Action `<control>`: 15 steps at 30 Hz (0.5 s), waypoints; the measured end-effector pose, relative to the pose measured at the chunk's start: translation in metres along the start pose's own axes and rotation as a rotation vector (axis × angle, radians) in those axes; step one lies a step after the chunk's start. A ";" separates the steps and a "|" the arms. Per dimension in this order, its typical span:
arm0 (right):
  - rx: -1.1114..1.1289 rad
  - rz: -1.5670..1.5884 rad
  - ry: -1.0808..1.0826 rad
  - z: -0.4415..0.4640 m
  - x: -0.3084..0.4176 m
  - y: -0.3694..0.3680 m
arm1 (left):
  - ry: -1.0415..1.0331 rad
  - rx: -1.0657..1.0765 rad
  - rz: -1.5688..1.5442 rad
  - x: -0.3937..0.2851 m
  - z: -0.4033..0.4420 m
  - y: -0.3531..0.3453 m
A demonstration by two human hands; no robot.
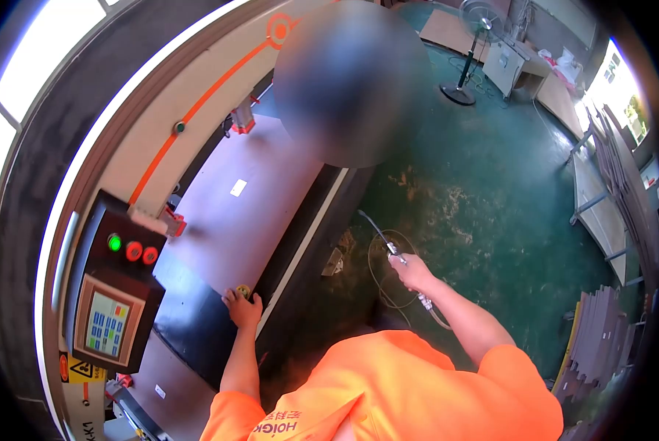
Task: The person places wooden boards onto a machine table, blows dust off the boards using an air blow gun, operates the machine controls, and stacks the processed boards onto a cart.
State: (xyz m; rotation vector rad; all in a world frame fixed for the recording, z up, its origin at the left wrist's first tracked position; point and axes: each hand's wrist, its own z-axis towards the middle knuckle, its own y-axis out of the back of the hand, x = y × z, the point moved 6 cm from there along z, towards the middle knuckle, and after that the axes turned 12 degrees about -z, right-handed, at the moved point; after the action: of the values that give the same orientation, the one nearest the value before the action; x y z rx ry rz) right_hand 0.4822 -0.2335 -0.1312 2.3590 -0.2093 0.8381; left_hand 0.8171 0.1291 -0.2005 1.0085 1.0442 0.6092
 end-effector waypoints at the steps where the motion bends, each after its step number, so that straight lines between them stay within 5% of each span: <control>1: 0.064 -0.114 0.088 0.006 0.008 0.006 | 0.000 0.011 0.012 -0.011 -0.004 -0.004; 7: 0.499 -0.623 0.662 0.030 0.035 -0.021 | -0.194 0.063 0.035 -0.140 -0.073 -0.014; 11: 0.445 -0.337 0.398 0.083 0.032 -0.008 | -0.179 0.377 -0.138 -0.197 -0.059 -0.004; 12: 0.378 -0.267 0.349 0.100 0.030 -0.003 | -0.138 0.484 -0.135 -0.190 -0.044 -0.009; 13: 0.304 -0.195 0.294 0.114 0.029 0.001 | -0.233 0.199 -0.130 -0.153 -0.024 -0.018; 15: 0.279 -0.118 0.224 0.119 0.054 0.026 | 0.060 0.032 0.030 -0.016 0.066 -0.053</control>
State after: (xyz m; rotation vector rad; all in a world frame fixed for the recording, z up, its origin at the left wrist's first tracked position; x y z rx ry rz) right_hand 0.5781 -0.3228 -0.1573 2.4765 0.1473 1.1243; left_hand 0.8691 0.0678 -0.2320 1.0404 1.0961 0.6522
